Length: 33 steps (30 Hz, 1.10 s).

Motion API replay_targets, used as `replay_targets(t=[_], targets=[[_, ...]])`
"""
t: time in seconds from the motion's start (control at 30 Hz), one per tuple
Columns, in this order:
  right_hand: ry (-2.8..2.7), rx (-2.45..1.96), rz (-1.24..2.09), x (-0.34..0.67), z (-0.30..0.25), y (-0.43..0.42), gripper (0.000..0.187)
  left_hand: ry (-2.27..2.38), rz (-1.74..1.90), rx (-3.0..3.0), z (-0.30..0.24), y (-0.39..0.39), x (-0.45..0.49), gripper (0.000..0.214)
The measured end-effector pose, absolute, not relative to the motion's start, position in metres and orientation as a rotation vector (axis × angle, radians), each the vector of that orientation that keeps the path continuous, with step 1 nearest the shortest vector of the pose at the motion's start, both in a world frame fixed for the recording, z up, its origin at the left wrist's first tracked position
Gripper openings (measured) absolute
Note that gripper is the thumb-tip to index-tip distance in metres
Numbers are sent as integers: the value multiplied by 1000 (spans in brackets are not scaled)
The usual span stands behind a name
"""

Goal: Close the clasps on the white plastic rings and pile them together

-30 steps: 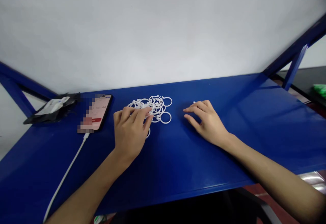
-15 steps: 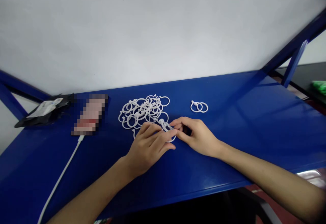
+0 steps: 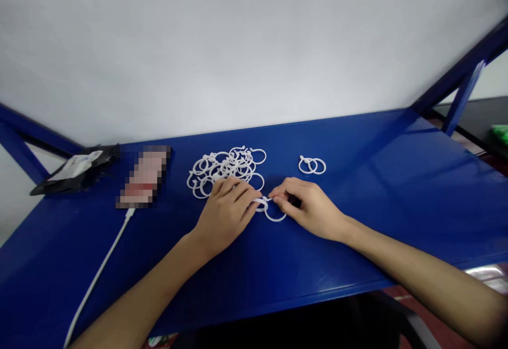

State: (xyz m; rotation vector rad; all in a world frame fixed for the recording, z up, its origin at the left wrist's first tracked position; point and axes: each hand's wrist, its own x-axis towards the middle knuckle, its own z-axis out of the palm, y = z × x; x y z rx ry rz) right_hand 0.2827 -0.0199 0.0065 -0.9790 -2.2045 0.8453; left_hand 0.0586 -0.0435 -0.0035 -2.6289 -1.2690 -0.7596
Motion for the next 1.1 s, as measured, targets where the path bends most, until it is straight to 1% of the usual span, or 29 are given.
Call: replay_targets(t=[0.3, 0.63, 0.77, 0.9, 1.1], targets=[[-2275, -967, 814, 284, 8, -20, 17, -1400, -740, -2468, -2, -41, 53, 14], [-2204, -1088, 794, 285, 7, -19, 17, -1375, -760, -2366, 3, -43, 53, 11], [-2208, -1084, 793, 284, 7, -19, 16, -1345, -693, -2324, 6, -45, 54, 12], [-2233, -1050, 732, 287, 6, -17, 15, -1331, -634, -2275, 9, -44, 49, 11], [-2203, -1027, 628, 293, 8, -14, 14, -1377, -667, -2309, 14, -38, 37, 12]])
